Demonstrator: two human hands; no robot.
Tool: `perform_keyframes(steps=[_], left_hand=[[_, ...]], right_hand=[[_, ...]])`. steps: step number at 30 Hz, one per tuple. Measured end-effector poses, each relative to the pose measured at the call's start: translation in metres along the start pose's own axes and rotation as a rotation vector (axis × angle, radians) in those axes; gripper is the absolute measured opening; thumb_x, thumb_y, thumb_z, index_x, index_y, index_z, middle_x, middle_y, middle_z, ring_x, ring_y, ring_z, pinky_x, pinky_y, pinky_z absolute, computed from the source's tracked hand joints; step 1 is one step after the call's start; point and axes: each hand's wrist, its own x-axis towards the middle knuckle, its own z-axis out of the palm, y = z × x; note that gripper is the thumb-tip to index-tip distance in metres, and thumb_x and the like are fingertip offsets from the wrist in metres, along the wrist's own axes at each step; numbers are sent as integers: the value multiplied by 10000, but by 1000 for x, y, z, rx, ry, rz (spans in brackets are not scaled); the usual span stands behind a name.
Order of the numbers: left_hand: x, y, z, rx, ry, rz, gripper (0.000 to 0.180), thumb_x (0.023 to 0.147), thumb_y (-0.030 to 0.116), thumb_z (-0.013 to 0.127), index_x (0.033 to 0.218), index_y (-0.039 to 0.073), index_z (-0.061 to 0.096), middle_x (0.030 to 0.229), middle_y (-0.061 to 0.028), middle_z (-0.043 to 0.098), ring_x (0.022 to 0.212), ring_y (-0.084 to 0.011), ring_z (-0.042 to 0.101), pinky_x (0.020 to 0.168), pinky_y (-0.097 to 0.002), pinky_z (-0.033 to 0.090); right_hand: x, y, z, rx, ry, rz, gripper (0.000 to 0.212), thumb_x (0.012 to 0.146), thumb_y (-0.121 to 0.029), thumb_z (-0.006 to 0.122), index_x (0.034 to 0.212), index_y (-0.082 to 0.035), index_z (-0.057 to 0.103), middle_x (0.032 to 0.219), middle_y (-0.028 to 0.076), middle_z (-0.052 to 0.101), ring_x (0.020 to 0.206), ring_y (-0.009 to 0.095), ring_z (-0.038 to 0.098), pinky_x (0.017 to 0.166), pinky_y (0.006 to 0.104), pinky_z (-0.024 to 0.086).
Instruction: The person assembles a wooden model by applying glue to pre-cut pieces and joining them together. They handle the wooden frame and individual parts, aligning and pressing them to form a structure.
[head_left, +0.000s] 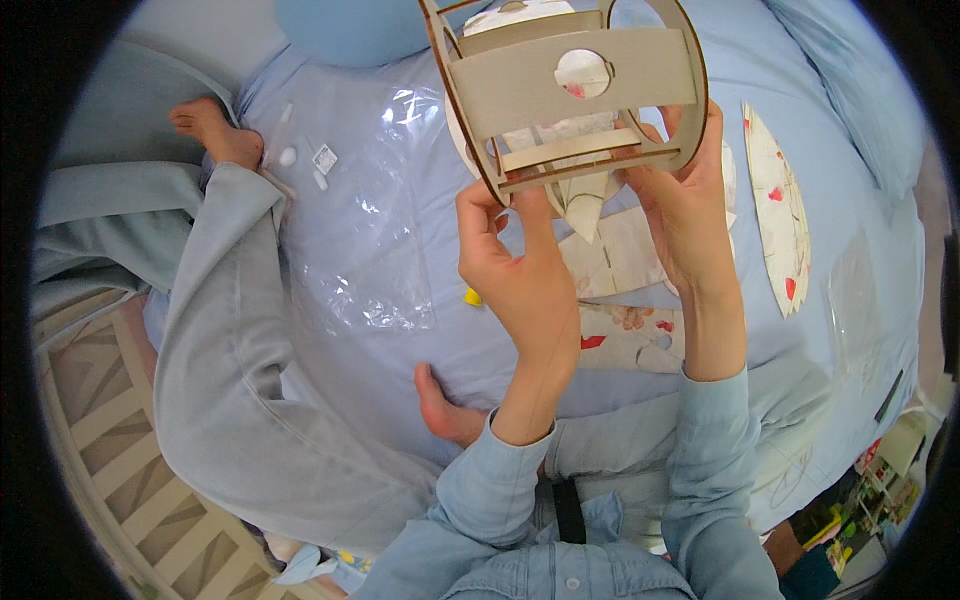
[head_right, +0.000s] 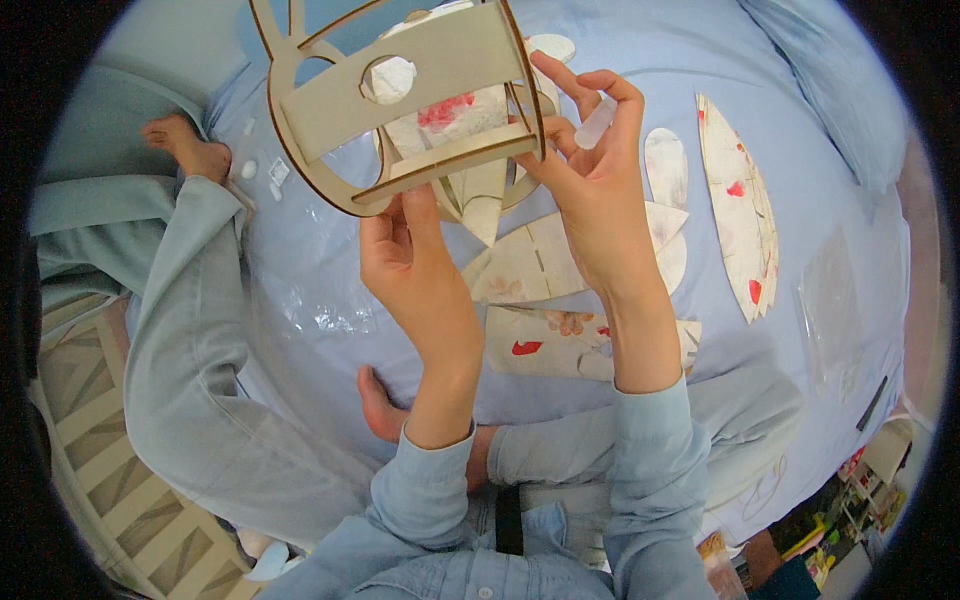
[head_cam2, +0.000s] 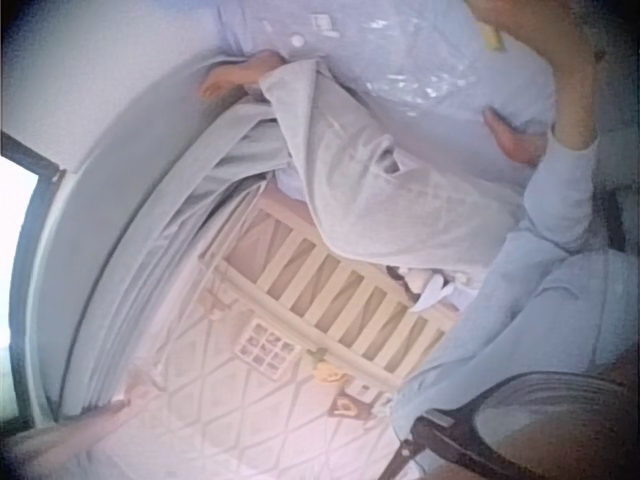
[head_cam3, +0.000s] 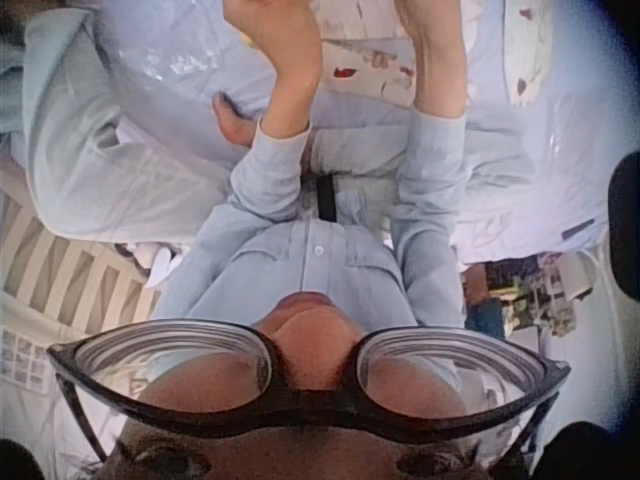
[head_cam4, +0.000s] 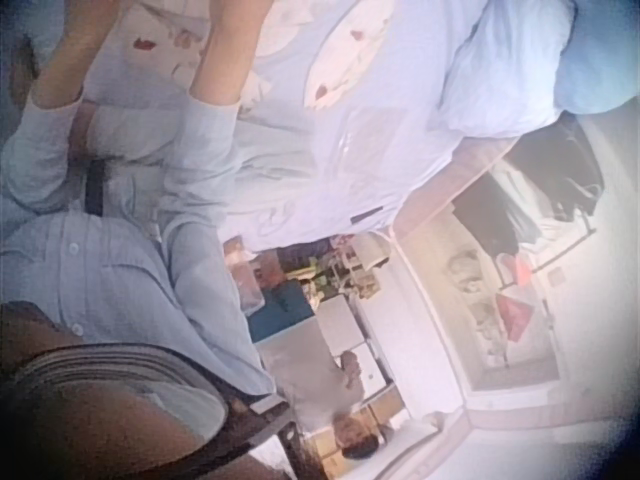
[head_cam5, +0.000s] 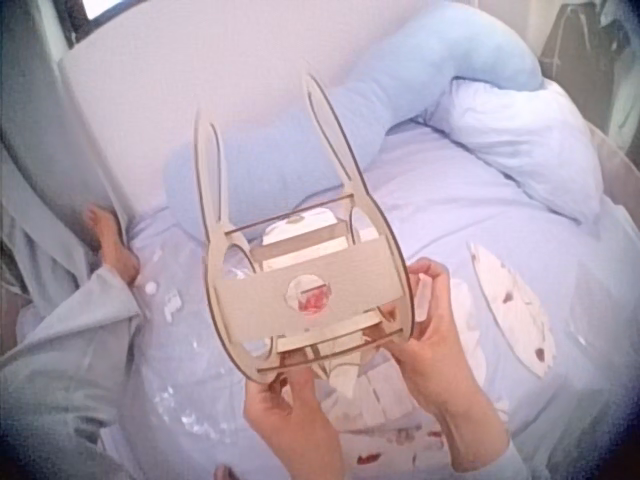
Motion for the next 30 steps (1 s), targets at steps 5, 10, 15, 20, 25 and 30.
perform_keyframes(steps=[5,10,15,20,25,30], left_hand=[[1,4,1,14,1,-38,169,982,162,661,921,18,599,817,-12,595,824,-109,496,828,-297,422],[2,6,1,5,4,-48,161,979,152,664,912,17,608,812,-15,619,817,-104,510,834,-298,432],[3,6,2,1,9,-62,159,975,149,670,906,18,611,806,-6,612,804,-98,503,814,-293,426],[3,6,2,5,16,-75,158,969,147,678,903,18,615,803,2,599,792,-87,486,775,-289,412],[3,4,2,-96,2,-99,129,964,126,685,921,22,622,842,20,608,797,-68,485,756,-262,401],[2,7,5,-188,-13,-121,84,972,92,674,961,20,631,880,24,619,791,-52,478,731,-233,401]], right_hand=[[1,1,-3,-5,1,-14,634,876,81,653,1351,-133,293,1578,157,374,1177,180,575,1026,339,492],[1,1,-1,-13,9,-17,639,869,74,662,1349,-134,296,1580,155,370,1171,178,566,1024,347,496],[2,1,-3,-16,-1,-26,653,858,77,672,1348,-135,296,1584,160,365,1164,180,565,1019,346,502],[1,1,-3,-16,-5,-25,658,852,88,667,1347,-135,296,1589,169,355,1177,186,573,1025,352,505],[2,2,-5,-3,-10,-23,656,860,83,670,1352,-135,294,1591,174,349,1208,203,581,1030,355,505],[1,0,-5,27,5,-6,663,883,75,665,1381,-135,282,1595,163,349,1272,214,573,1030,349,506]])
